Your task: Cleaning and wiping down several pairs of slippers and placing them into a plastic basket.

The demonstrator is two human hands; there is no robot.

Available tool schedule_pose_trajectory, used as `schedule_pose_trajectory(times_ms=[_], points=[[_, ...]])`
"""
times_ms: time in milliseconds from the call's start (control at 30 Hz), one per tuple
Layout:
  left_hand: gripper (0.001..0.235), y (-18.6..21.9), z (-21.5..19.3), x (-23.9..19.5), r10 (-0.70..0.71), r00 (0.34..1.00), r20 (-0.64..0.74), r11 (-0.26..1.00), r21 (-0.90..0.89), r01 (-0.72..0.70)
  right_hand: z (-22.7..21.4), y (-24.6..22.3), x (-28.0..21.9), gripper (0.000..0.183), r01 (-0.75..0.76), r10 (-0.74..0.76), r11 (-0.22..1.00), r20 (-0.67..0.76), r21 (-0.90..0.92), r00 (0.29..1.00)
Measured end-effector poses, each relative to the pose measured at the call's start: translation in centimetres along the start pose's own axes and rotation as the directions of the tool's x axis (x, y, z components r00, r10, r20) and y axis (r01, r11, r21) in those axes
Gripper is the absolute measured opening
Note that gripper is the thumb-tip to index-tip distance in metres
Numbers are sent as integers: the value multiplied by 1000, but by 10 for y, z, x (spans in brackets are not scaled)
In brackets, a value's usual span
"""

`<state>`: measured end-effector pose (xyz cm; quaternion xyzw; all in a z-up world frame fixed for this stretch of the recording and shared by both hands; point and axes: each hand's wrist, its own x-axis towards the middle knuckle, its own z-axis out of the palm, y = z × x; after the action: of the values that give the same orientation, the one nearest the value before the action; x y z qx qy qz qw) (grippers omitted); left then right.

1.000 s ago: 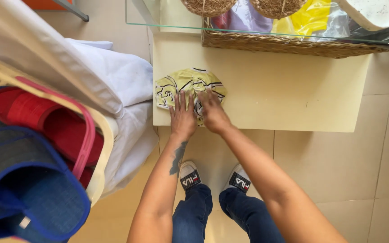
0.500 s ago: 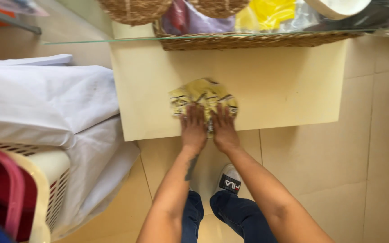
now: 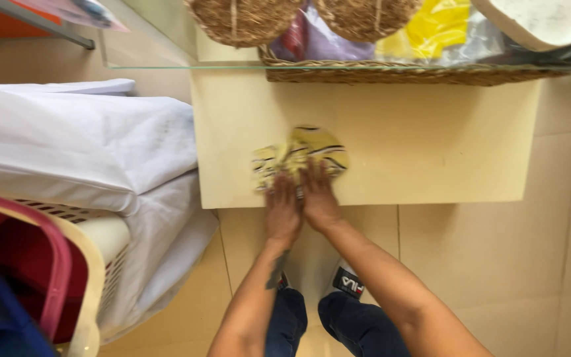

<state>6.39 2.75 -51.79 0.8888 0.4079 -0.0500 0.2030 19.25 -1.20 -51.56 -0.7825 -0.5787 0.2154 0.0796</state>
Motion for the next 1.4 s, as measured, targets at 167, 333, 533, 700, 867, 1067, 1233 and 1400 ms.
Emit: schedule_pose_trajectory(times_ms=[167, 333, 533, 700, 867, 1067, 1233, 1400], points=[[71, -109, -29, -16, -236, 937, -256, 967, 36, 253, 28, -97, 77, 70, 326, -330, 944, 148, 50, 932], [77, -136, -38, 51, -361, 923, -136, 932, -16, 362, 5, -91, 126, 58, 224, -223, 974, 149, 11, 963], [78, -8, -43, 141, -247, 968, 42, 969, 18, 247, -29, 52, 110, 57, 56, -61, 997, -80, -58, 995], [65, 127, 33, 151, 62, 998, 15, 998, 13, -62, -43, 187, 9, 63, -98, 91, 995, -225, -17, 970], [66, 197, 49, 80, 270, 914, 303, 963, -82, -257, -25, 213, -102, 68, -294, 306, 952, -230, 86, 924], [65, 115, 27, 3, 182, 978, 104, 982, -61, -177, 3, 103, -100, 71, -113, 96, 991, -200, -73, 975], [70, 0, -7, -4, -20, 999, -41, 999, 30, 21, -12, 22, -14, 59, 2, -5, 999, 54, 47, 999], [69, -72, -45, 54, -163, 986, 28, 984, -69, 164, 13, -38, 81, 53, 123, -117, 992, -151, 33, 982]])
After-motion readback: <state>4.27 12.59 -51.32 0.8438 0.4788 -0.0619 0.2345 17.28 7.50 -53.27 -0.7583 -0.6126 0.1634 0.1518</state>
